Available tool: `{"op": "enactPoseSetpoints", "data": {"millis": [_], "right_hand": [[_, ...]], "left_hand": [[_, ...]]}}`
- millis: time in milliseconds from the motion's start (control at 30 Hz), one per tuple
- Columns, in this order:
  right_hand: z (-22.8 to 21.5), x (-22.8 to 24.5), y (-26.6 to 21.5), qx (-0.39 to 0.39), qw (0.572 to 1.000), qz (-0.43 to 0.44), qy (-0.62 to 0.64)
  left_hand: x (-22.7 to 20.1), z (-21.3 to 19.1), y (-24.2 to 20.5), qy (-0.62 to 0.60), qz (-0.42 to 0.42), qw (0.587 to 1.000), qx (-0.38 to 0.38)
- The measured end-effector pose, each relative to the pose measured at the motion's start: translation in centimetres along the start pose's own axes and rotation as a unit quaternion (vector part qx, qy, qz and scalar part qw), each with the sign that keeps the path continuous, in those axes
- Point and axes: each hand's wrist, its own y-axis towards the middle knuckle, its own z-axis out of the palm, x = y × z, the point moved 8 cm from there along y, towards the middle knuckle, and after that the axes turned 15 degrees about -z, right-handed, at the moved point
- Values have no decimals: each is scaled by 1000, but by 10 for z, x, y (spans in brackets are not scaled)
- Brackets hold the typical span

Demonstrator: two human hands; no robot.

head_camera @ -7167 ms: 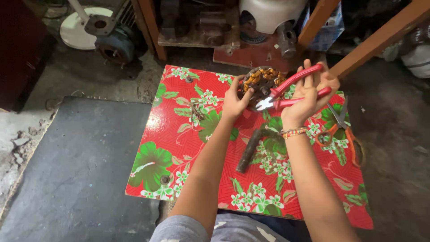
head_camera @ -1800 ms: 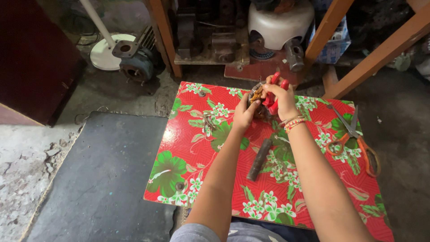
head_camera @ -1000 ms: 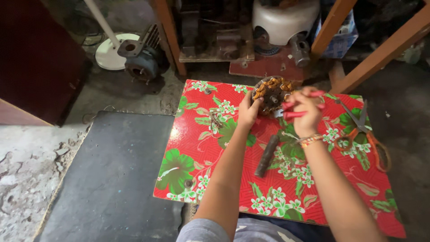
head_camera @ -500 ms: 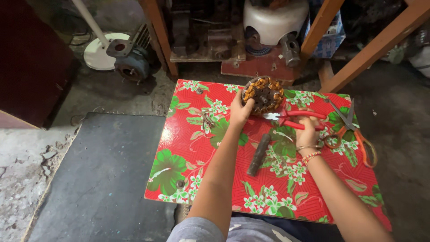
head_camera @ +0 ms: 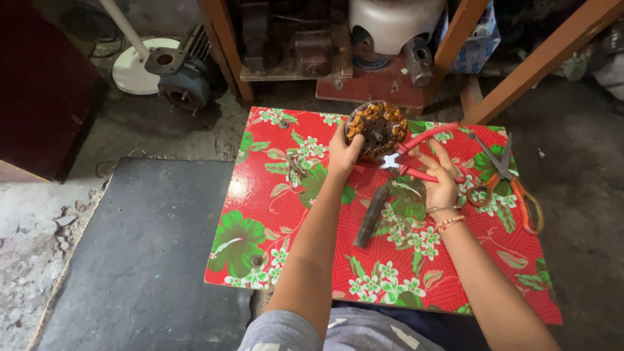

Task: The person dismantles a motor stator on a table, using pliers and a metal rod to pry and pull copper windings from the metal core, then using scissors to cut wire segments and clear the remaining debris by hand.

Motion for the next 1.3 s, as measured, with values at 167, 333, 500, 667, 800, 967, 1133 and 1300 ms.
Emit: {"op": "enactPoseSetpoints", "data": {"millis": [167, 333, 500, 667, 800, 967, 1133, 1300], "right_hand": [[14, 13, 0, 20, 1000, 5, -2], [38, 36, -10, 72, 996, 5, -49], [59, 53, -22, 105, 989, 0, -105], [57, 58, -18, 41, 999, -4, -15], [57, 52, -8, 81, 988, 4, -129], [49, 35, -17, 90, 990, 64, -92], [40, 27, -16, 132, 981, 88, -109], [47, 29, -12, 178, 973, 31, -145]], "left_hand": [[-1, 0, 0, -1, 14, 1000, 2], [0, 0, 4, -3, 17, 1000, -1], [5, 1, 3, 5, -12, 1000, 1], [-1, 0, 2, 0, 1, 1000, -4], [-2, 2, 0, -6, 12, 1000, 6], [2, 0, 3, -15, -6, 1000, -3], [5, 0, 3, 9, -6, 1000, -13], [6, -1, 3, -3, 2, 1000, -14]]}}
